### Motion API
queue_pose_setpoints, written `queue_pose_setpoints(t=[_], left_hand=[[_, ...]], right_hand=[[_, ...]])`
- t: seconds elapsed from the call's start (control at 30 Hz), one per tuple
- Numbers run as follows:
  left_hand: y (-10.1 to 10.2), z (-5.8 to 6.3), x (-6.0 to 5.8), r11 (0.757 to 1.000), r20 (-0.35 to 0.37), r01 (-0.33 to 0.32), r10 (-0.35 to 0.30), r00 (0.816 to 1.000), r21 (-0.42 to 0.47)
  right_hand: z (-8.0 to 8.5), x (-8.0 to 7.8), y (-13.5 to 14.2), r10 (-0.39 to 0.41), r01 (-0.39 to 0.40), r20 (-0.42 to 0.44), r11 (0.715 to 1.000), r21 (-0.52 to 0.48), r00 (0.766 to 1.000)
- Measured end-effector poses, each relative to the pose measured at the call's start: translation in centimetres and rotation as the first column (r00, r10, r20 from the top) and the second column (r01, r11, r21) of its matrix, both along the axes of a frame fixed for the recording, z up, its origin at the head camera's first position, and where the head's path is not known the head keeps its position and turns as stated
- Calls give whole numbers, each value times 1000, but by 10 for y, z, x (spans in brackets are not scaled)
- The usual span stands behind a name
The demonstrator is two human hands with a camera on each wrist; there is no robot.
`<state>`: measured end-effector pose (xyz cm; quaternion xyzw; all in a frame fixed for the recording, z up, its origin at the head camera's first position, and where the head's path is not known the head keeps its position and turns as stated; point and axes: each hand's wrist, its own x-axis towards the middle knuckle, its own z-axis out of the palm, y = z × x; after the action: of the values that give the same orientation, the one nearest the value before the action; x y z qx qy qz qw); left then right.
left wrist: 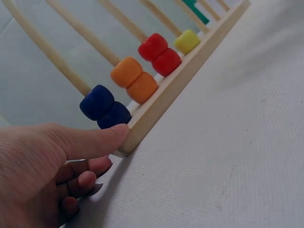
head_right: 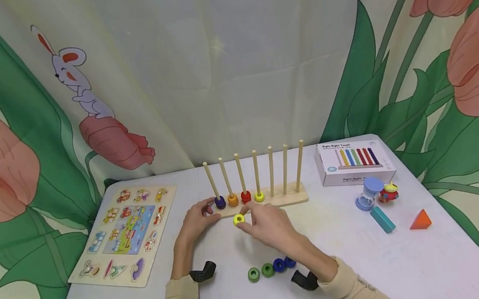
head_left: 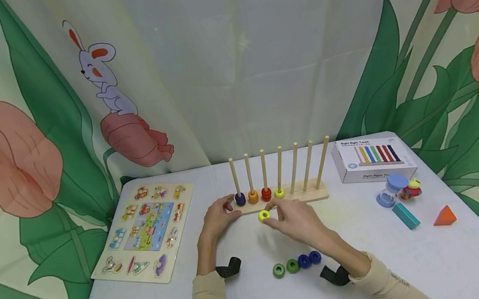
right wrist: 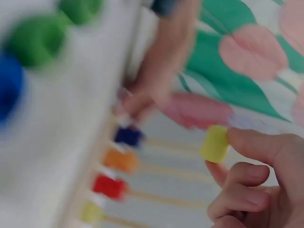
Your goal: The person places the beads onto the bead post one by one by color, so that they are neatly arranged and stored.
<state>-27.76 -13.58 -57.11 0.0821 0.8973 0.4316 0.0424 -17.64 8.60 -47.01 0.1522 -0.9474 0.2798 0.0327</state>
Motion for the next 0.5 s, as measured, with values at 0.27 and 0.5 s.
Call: queue_pose_setpoints(t=[0.27, 0.5], left_hand=[[-1, -3, -2, 1000, -31, 14, -14, 999, -4], [-1, -5, -1, 1000, -37, 10, -10, 999, 6]], right_hand=[[69, -38, 32, -160, 113, -263, 976, -186, 952], [85, -62, 40, -211, 160, -304, 970, -184, 929]])
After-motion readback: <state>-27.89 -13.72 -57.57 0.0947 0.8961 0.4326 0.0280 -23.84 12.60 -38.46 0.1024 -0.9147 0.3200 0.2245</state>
